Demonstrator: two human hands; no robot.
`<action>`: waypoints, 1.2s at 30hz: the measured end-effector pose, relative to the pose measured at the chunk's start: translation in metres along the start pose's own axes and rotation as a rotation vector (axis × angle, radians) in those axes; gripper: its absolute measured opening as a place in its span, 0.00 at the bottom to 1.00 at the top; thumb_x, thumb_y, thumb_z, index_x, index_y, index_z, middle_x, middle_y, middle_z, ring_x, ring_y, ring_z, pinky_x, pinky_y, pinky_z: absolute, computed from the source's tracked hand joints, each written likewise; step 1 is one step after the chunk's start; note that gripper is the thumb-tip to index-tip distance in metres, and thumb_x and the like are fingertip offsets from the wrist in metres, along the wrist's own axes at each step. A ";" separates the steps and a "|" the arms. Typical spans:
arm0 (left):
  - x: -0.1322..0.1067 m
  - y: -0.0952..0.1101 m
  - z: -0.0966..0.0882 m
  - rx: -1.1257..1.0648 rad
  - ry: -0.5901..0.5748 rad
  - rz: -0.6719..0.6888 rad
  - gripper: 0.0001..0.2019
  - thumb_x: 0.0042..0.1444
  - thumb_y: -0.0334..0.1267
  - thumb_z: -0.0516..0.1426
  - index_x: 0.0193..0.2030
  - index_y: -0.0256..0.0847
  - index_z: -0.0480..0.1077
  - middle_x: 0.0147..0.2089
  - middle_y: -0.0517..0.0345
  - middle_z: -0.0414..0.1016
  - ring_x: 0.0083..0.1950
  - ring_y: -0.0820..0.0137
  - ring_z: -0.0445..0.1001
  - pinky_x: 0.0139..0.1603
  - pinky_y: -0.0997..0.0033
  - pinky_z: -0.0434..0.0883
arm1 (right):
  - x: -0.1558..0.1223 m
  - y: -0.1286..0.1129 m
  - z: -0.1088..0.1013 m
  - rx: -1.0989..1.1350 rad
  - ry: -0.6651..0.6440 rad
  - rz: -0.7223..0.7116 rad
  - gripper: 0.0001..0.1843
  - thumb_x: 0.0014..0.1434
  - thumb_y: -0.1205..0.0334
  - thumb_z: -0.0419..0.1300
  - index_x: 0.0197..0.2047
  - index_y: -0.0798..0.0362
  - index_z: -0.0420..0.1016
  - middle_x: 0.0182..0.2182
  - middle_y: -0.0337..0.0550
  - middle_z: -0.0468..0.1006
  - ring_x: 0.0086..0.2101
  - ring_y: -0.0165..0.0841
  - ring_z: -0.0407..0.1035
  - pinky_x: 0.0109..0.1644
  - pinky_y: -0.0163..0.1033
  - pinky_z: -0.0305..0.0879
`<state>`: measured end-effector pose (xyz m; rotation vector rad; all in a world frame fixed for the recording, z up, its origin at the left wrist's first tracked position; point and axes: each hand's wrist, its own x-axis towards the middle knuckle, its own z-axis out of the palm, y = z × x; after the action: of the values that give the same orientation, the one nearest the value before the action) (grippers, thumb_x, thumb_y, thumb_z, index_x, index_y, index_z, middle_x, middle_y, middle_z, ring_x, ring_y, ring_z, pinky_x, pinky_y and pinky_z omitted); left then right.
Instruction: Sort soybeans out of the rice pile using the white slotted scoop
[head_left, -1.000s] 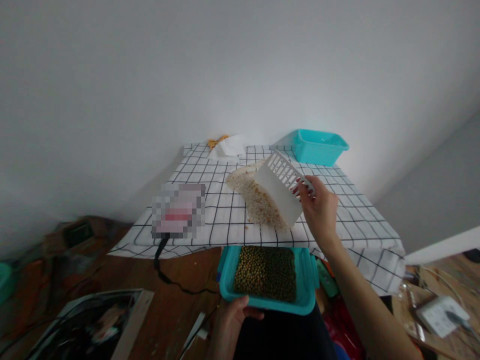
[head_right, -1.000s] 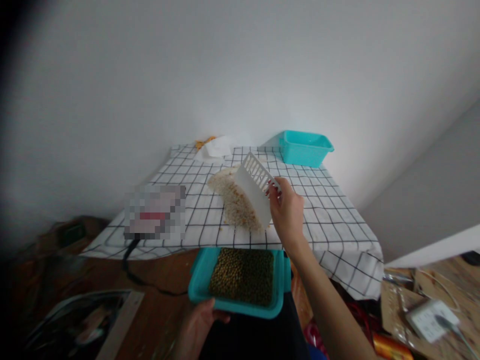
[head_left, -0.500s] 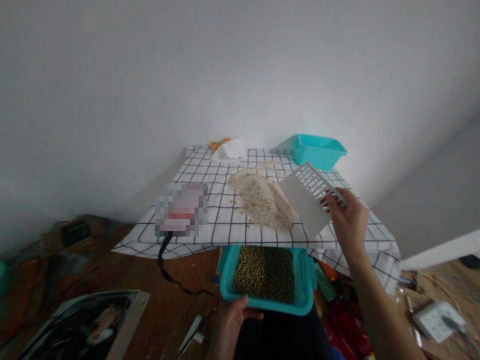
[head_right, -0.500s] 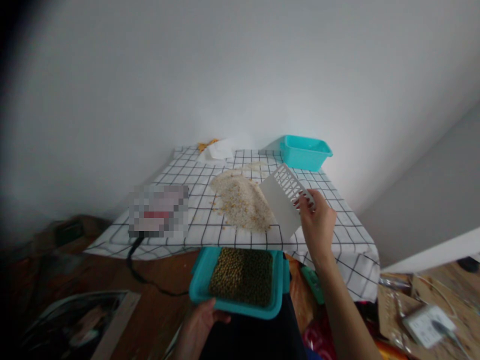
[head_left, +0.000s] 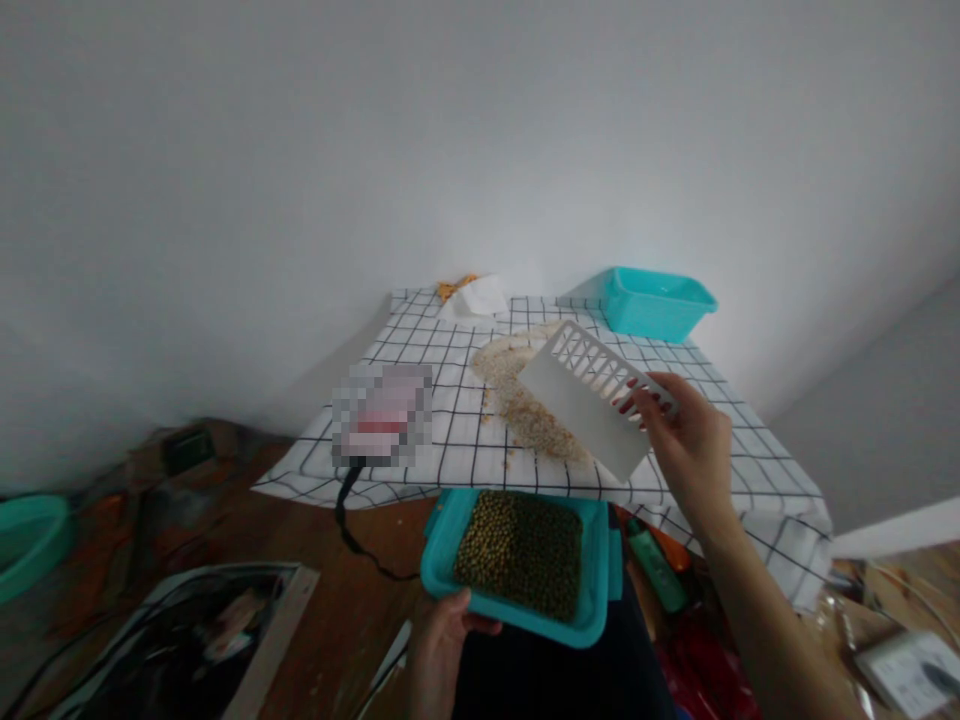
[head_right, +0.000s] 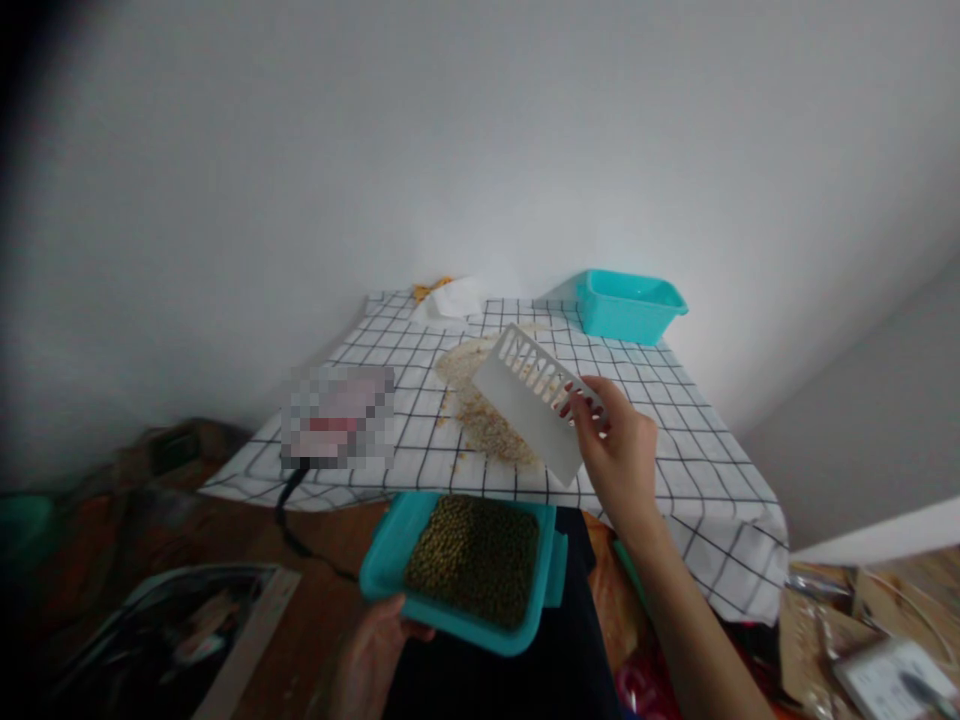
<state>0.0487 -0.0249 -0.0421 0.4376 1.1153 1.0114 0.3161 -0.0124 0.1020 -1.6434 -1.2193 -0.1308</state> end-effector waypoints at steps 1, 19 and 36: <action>0.001 0.004 -0.004 -0.006 0.016 0.021 0.12 0.30 0.40 0.71 0.23 0.40 0.77 0.24 0.58 0.81 0.28 0.63 0.78 0.22 0.66 0.76 | -0.001 0.000 -0.001 -0.007 0.010 -0.002 0.15 0.64 0.49 0.59 0.43 0.52 0.78 0.30 0.43 0.84 0.26 0.35 0.76 0.29 0.37 0.70; 0.007 0.016 -0.016 0.016 -0.020 0.099 0.13 0.32 0.43 0.72 0.23 0.41 0.76 0.27 0.56 0.82 0.27 0.61 0.79 0.20 0.65 0.77 | -0.010 -0.019 0.009 -0.059 -0.134 -0.197 0.08 0.65 0.58 0.58 0.41 0.49 0.78 0.26 0.37 0.82 0.22 0.31 0.74 0.26 0.33 0.68; 0.000 0.007 -0.012 0.088 -0.113 0.073 0.19 0.41 0.40 0.68 0.42 0.39 0.78 0.23 0.57 0.82 0.27 0.57 0.83 0.23 0.64 0.79 | -0.024 -0.020 -0.004 -0.086 -0.203 -0.267 0.06 0.66 0.63 0.57 0.41 0.50 0.76 0.25 0.33 0.82 0.22 0.27 0.75 0.25 0.28 0.67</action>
<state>0.0345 -0.0241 -0.0423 0.6026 1.0505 0.9916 0.2912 -0.0316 0.1026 -1.5895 -1.6064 -0.1887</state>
